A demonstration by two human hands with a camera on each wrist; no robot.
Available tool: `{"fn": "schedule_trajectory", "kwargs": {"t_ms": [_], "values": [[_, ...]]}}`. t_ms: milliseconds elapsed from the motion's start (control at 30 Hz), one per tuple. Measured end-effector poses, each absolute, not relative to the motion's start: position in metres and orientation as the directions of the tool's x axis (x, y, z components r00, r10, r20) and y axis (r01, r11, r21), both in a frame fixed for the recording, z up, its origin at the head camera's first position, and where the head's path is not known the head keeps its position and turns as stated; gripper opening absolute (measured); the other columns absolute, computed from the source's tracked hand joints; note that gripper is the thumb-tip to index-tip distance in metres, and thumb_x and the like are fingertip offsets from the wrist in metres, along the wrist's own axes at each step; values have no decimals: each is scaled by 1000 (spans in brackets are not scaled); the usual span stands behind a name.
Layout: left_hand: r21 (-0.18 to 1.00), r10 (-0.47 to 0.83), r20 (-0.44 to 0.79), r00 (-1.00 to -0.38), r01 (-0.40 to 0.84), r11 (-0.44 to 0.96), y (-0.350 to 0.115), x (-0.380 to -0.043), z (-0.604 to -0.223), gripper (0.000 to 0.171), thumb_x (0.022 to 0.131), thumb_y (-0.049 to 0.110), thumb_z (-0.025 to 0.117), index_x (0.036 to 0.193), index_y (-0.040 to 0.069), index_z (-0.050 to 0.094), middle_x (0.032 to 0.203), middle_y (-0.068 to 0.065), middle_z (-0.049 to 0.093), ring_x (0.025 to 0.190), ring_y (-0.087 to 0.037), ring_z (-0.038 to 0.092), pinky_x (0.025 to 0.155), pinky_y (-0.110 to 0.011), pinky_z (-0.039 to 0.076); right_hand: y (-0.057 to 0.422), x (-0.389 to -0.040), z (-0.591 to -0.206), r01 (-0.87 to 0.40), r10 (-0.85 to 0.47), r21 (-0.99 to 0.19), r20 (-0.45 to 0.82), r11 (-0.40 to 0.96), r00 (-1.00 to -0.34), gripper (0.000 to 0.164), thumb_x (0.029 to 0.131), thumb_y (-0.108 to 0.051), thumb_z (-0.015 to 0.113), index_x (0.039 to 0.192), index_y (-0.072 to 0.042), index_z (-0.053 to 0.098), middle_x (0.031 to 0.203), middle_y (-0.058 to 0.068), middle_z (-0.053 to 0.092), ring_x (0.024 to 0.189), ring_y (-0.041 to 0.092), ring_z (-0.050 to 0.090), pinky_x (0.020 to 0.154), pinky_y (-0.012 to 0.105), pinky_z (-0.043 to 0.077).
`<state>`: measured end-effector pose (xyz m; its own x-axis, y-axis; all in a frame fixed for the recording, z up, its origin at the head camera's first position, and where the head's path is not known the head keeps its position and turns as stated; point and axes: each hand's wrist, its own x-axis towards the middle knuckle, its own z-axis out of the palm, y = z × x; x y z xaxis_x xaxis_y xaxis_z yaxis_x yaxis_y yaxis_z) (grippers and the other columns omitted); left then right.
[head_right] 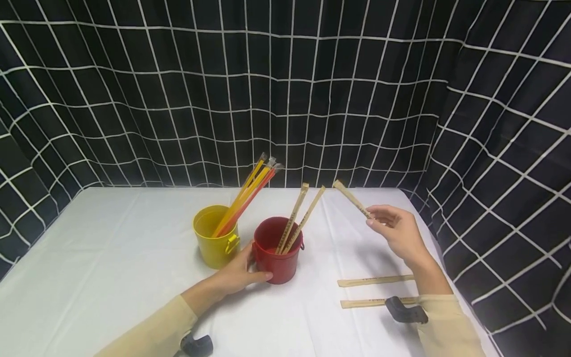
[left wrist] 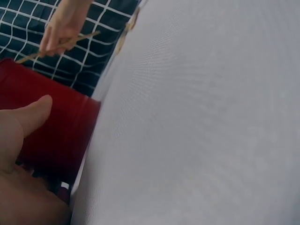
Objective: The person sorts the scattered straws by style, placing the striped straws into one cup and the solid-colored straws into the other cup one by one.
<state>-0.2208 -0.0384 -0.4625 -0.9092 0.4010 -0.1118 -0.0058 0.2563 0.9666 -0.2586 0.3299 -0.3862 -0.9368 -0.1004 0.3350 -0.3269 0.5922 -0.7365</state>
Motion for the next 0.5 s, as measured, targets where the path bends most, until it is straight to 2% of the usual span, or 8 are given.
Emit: {"fn": "schedule_trajectory", "kwargs": {"t_ms": [133,267,400,500], "values": [[965,396,-117,-911,-10,262,-38,-220,-462,92,81,27,78,152,34,21,162,6,25,153,-24,20,124,-54,18,324,-252,-374,-300,-64,-851,302,432,-951,27,91,-12,66,118,-6,64,96,-26,64,88,-10,61,77,5,50],[962,363,-130,-922,-29,272,-41,-220,-460,93,80,29,79,152,34,21,162,5,25,153,-25,19,124,-55,20,313,-247,-361,-316,-103,-939,304,134,-947,22,93,-7,61,114,-15,65,97,-15,67,89,-2,62,77,10,52],[961,351,-148,-925,-51,271,-40,-220,-460,93,79,30,79,152,35,22,162,6,25,153,-25,19,123,-54,21,305,-241,-354,-323,-162,-936,343,-136,-925,24,95,1,55,112,-11,66,98,-6,68,90,4,65,80,13,56],[960,358,-160,-920,-60,273,-38,-220,-460,92,79,31,79,152,34,24,162,5,26,152,-26,20,123,-54,22,303,-237,-352,-318,-197,-916,368,-243,-909,26,96,5,49,113,-7,64,100,-2,68,94,6,66,85,15,56]]}}
